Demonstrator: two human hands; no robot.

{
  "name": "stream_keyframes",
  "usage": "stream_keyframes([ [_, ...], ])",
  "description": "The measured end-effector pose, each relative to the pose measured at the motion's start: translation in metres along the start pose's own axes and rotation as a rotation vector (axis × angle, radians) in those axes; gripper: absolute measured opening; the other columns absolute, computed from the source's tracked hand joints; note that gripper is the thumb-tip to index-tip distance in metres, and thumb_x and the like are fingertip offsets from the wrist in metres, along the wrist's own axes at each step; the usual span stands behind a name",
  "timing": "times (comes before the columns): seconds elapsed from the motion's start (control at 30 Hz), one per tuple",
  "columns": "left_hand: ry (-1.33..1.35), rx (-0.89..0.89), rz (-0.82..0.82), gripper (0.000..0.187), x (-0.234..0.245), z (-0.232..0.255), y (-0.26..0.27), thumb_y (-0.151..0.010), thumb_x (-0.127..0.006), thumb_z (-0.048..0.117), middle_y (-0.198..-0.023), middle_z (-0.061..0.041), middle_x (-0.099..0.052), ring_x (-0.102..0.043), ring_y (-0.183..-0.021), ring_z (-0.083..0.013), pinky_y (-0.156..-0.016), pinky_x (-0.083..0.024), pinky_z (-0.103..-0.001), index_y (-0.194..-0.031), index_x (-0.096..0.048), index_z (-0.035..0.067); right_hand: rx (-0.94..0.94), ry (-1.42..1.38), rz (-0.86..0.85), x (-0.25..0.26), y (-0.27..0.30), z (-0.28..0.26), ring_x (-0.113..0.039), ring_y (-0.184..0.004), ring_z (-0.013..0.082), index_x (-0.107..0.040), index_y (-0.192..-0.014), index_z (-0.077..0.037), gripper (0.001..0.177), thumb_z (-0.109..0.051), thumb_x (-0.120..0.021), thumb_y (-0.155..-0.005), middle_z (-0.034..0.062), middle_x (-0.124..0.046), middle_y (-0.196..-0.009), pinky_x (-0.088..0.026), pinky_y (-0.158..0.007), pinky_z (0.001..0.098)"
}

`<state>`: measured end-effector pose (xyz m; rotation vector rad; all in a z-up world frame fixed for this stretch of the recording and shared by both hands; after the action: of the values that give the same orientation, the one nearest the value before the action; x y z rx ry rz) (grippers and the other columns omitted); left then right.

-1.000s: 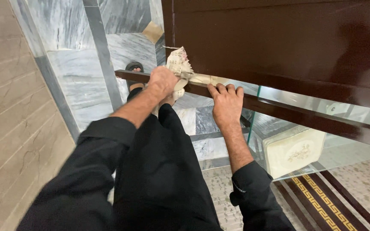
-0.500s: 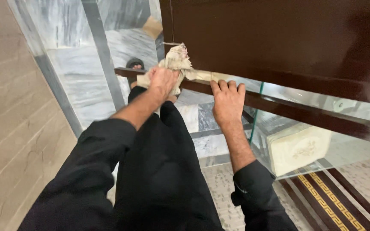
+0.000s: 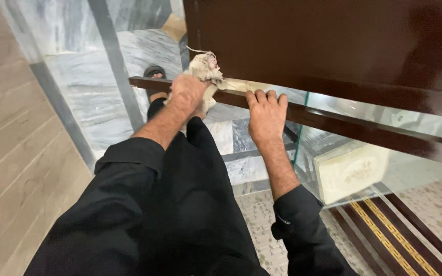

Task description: Wiping down the wooden frames and upholstered seats of dining chairs with a cloth.

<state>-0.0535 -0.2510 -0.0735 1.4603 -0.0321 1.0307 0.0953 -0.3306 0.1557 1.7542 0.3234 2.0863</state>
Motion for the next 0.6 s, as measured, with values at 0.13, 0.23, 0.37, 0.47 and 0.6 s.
stream_keyframes([
  [0.13,0.274,-0.102,0.115,0.07,0.078,-0.03,0.098,-0.077,-0.086,0.053,-0.096,-0.007,-0.074,-0.069,-0.084,-0.0228,-0.071,-0.056,-0.04,-0.139,-0.061,0.032,-0.008,-0.04,-0.009,0.007,-0.006,0.0,-0.059,-0.109,0.0279,-0.069,-0.128,-0.015,0.055,-0.002,-0.072,-0.075,0.0051,-0.069,-0.115,-0.037,-0.097,0.0502],
  [0.23,0.285,-0.084,-0.064,0.082,0.084,-0.037,0.12,-0.087,-0.072,0.071,-0.096,-0.008,-0.074,-0.074,-0.082,-0.0215,-0.069,-0.061,-0.036,-0.156,-0.039,0.042,-0.021,-0.032,-0.044,0.001,-0.003,0.002,-0.059,-0.111,0.0278,-0.069,-0.129,-0.016,0.054,-0.001,-0.072,-0.078,0.0042,-0.069,-0.115,-0.038,-0.1,0.0491],
  [0.37,0.322,-0.132,0.13,0.088,0.046,-0.04,0.096,-0.079,-0.081,0.049,-0.088,-0.003,-0.072,-0.071,-0.077,-0.0218,-0.068,-0.058,-0.04,-0.157,-0.041,0.044,-0.017,-0.003,-0.014,-0.003,-0.007,-0.006,-0.059,-0.113,0.03,-0.069,-0.13,-0.017,0.054,-0.003,-0.072,-0.077,0.0055,-0.069,-0.117,-0.037,-0.1,0.0531],
  [0.47,0.464,-0.11,0.074,0.076,0.055,-0.022,0.075,-0.074,-0.084,0.053,-0.084,0.0,-0.068,-0.067,-0.075,-0.0188,-0.07,-0.057,-0.039,-0.141,-0.057,0.03,-0.016,0.038,-0.038,-0.005,-0.006,-0.004,-0.058,-0.113,0.0303,-0.069,-0.13,-0.018,0.056,-0.003,-0.072,-0.076,0.006,-0.069,-0.117,-0.036,-0.1,0.0551],
  [0.6,0.591,0.054,-0.111,0.054,0.063,-0.009,0.057,-0.078,-0.082,0.058,-0.083,-0.003,-0.065,-0.065,-0.077,-0.0177,-0.071,-0.06,-0.034,-0.102,-0.078,0.01,-0.017,0.049,-0.042,0.001,-0.007,-0.006,-0.058,-0.114,0.0296,-0.069,-0.13,-0.019,0.058,-0.001,-0.071,-0.075,0.005,-0.069,-0.116,-0.036,-0.1,0.0557],
])
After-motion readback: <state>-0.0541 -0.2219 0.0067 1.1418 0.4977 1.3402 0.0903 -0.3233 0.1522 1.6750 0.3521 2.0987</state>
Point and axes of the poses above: each hand's wrist, its own y-axis away from the middle knuckle, its own x-axis out of the back of the hand, z = x × y, the point moved 2 cm from there along -y, towards the middle knuckle
